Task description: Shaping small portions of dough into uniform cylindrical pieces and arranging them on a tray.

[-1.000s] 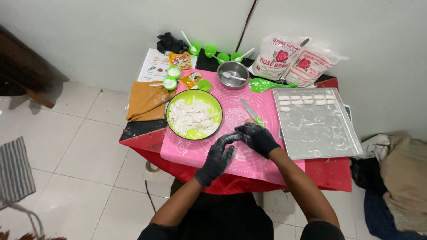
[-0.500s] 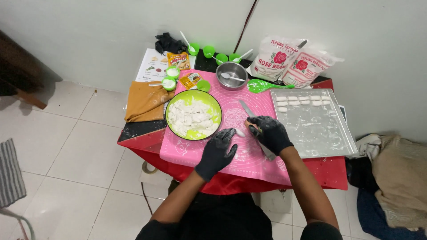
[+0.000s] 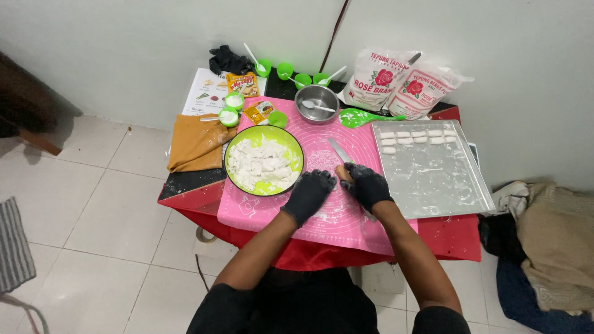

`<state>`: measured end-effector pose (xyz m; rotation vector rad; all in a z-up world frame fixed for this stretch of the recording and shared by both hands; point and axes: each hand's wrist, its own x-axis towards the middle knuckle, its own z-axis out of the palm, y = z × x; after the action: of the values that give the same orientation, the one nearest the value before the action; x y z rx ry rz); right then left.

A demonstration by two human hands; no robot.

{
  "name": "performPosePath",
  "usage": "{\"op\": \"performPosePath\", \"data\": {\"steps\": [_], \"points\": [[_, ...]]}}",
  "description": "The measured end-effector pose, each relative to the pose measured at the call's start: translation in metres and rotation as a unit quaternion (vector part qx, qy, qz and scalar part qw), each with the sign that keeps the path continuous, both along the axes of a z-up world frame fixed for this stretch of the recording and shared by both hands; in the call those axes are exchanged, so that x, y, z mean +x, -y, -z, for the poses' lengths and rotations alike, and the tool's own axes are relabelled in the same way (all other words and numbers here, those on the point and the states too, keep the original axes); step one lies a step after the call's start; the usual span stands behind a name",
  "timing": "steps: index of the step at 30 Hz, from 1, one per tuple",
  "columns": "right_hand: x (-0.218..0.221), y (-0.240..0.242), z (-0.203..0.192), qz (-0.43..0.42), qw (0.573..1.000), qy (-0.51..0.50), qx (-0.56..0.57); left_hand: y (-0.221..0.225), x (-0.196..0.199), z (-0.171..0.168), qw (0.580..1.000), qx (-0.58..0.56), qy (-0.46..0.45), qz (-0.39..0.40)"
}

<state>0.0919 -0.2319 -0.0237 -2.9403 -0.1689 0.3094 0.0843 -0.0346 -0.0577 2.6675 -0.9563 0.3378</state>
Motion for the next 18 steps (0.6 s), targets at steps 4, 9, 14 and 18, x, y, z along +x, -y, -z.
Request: {"op": "performPosePath", "data": {"steps": [4,9,14,18], "points": [[-0.002,0.001,-0.030,0.023,0.998,-0.001,0.055,-0.002,-0.005,-0.019,0.999,0.024,0.019,-0.008],[-0.027,-0.004,-0.094,0.009,0.959,0.062,0.278,-0.006,-0.016,-0.020,1.000,0.002,0.003,-0.002],[-0.048,0.000,-0.115,-0.051,0.828,0.193,0.524,-0.019,-0.028,-0.006,0.996,-0.084,-0.040,0.011],[-0.057,-0.007,-0.095,-0.048,0.807,0.230,0.542,-0.027,-0.054,-0.033,0.998,-0.051,-0.030,-0.022]]}}
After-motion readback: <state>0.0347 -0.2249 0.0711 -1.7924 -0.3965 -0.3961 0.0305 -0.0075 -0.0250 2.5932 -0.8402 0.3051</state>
